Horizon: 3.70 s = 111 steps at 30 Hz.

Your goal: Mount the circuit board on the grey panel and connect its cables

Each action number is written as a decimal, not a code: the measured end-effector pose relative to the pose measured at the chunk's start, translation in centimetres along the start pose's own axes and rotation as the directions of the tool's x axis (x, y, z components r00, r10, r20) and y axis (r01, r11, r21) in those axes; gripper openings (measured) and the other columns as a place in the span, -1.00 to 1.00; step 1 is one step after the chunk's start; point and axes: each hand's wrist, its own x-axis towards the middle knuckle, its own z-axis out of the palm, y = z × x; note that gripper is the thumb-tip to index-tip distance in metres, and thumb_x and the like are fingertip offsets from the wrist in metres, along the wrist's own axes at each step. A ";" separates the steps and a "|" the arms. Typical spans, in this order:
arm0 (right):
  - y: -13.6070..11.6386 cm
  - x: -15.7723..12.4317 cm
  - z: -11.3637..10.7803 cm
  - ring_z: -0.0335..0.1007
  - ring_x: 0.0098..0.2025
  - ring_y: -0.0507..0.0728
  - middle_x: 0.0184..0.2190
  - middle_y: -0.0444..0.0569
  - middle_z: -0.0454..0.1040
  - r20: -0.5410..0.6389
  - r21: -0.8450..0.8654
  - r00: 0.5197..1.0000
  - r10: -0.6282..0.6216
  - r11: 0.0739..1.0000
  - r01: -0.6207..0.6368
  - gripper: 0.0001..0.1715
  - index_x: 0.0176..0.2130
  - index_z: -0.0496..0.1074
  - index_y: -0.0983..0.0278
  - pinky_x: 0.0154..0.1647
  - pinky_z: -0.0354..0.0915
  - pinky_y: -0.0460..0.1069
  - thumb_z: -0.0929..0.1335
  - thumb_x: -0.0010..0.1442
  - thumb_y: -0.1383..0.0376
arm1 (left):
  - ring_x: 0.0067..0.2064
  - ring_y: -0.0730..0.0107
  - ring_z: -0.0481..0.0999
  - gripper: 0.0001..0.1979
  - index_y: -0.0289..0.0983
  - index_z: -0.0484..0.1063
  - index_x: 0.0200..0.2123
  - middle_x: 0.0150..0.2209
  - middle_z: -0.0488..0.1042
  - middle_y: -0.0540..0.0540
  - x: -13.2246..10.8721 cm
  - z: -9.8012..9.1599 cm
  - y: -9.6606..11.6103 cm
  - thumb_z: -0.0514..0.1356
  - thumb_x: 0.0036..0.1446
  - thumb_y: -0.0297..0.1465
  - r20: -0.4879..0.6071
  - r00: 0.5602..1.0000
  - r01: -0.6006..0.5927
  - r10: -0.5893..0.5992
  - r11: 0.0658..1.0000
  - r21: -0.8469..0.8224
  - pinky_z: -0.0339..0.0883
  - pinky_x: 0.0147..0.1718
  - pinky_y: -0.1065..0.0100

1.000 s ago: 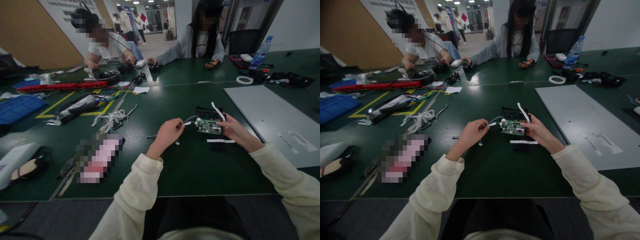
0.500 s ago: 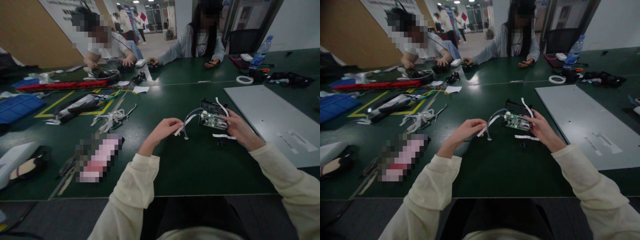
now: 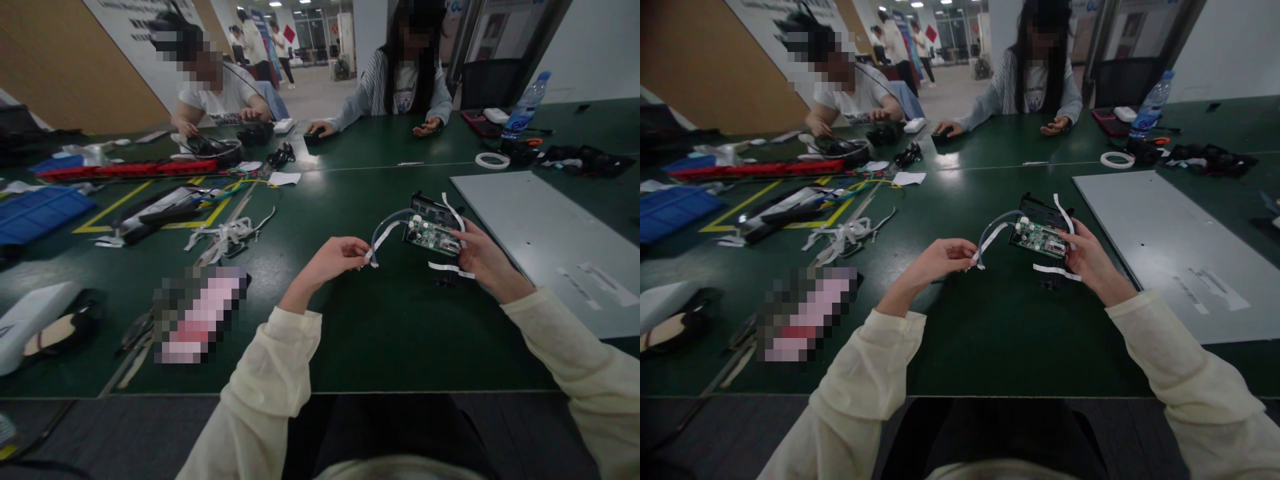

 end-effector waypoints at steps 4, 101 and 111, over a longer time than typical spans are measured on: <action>-0.1 -0.2 0.3 0.48 -0.14 0.15 -0.08 -0.11 0.50 -0.010 -0.041 1.000 -0.001 0.999 0.000 -0.49 -0.03 0.37 0.09 -0.20 0.46 0.06 0.45 -0.01 0.28 | -0.37 0.48 0.47 -0.74 -0.28 0.47 -0.19 -0.38 0.52 -0.02 -0.1 -0.1 0.3 0.28 -0.01 -0.39 0.000 0.999 0.050 -0.050 0.999 0.017 0.32 -0.36 0.40; 1.4 6.7 10.8 0.49 -0.32 0.05 -0.37 -0.01 0.56 0.329 -0.671 0.944 0.009 0.706 0.227 -0.83 -0.29 0.54 0.35 -0.21 0.38 -0.04 0.40 0.03 0.44 | -0.11 0.32 0.45 -0.79 -0.23 0.48 -0.16 -0.14 0.44 -0.09 5.0 -0.1 -3.5 0.15 0.12 -0.48 -0.092 0.899 -0.254 0.429 0.679 0.688 0.34 -0.04 0.20; 3.0 7.7 10.4 0.50 -0.29 0.05 -0.35 -0.03 0.57 0.406 -0.802 0.905 -0.131 0.424 0.421 -0.79 -0.26 0.55 0.31 -0.20 0.38 -0.07 0.41 0.02 0.45 | -0.12 0.31 0.46 -0.82 -0.24 0.47 -0.19 -0.17 0.46 -0.10 5.0 -0.2 -3.6 0.17 0.11 -0.48 -0.102 0.890 -0.262 0.444 0.682 0.683 0.35 -0.05 0.18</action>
